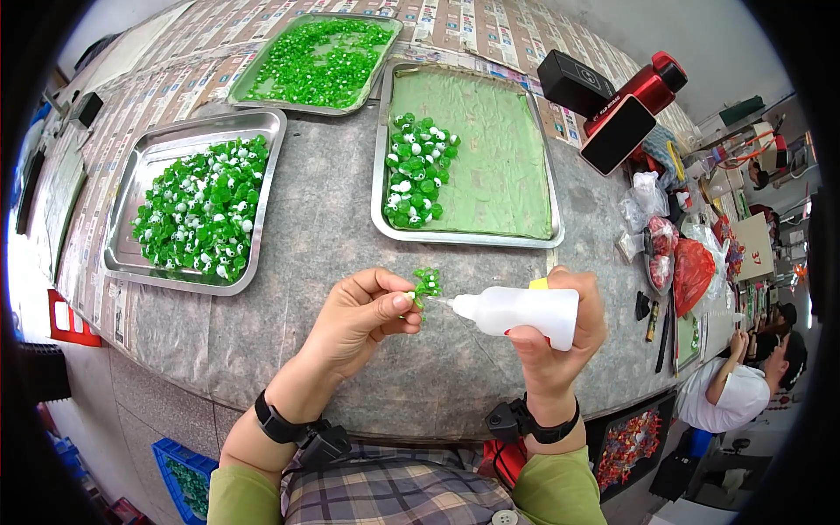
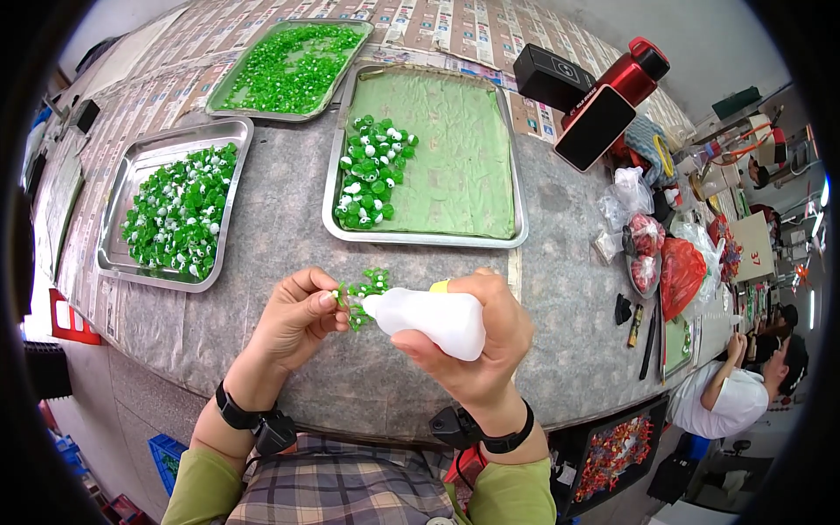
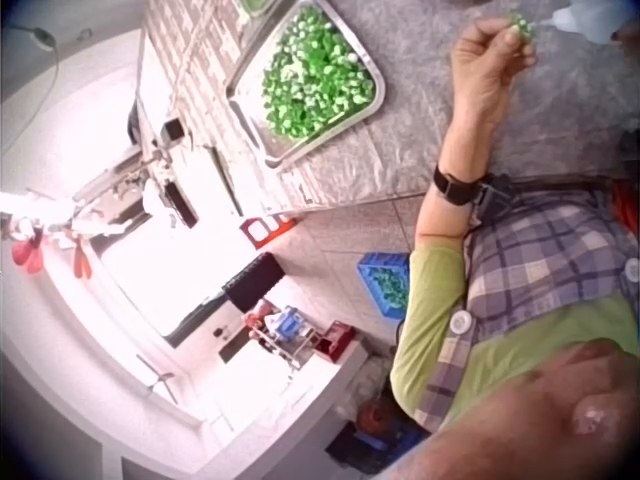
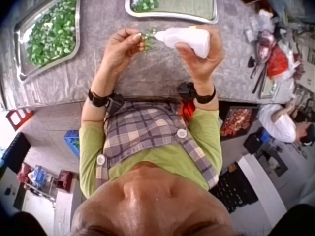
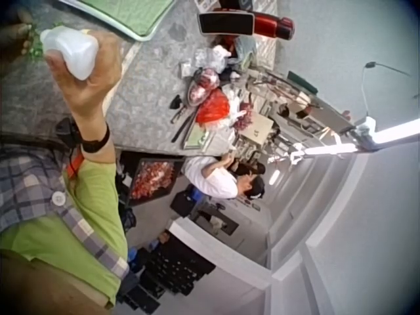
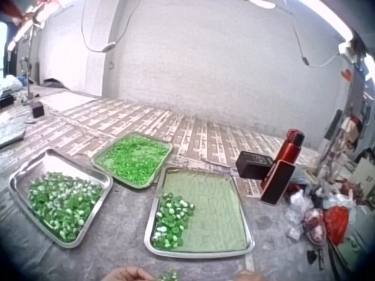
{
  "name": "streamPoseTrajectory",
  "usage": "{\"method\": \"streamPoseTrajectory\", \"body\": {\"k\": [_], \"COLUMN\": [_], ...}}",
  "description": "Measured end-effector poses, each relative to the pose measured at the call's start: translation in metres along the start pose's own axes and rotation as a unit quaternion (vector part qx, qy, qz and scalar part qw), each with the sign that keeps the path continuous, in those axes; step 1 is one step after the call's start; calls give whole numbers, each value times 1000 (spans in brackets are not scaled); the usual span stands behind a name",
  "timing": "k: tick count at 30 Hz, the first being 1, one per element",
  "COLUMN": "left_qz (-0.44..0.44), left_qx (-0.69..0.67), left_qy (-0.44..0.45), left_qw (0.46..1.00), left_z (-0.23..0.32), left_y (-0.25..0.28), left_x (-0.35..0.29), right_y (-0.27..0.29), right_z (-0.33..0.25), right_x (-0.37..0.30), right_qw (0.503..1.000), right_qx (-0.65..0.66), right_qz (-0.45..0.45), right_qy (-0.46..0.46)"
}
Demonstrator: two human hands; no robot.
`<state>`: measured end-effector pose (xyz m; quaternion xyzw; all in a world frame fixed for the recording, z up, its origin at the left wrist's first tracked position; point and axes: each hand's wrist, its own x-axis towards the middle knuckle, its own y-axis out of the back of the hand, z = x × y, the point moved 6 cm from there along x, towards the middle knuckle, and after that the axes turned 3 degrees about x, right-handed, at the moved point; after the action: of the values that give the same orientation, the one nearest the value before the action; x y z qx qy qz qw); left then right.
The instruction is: The person assembles small toy pieces by applying glue from a bottle onto plastic parts and attaching small round pieces taken from a tray onto them by hand.
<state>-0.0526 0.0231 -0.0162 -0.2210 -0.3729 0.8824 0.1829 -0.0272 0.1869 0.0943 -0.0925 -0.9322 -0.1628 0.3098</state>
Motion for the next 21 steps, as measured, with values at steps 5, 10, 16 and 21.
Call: {"method": "streamPoseTrajectory", "body": {"k": [5,10,16,21], "left_qz": [3,0,-2,48], "left_qx": [1,9,5,78], "left_qy": [2,1,3,-73], "left_qw": [1000,1000,1000,993], "left_z": [0,0,0,8], "left_y": [0,1,1,2], "left_x": [0,0,0,-2], "right_y": [2,3,4,9], "right_z": [-2,4,3,2], "right_x": [1,-1,0,0], "right_qw": [1000,999,999,998], "right_qx": [17,22,23,50], "right_qz": [16,22,43,43], "right_qy": [4,-25,-24,-14]}}
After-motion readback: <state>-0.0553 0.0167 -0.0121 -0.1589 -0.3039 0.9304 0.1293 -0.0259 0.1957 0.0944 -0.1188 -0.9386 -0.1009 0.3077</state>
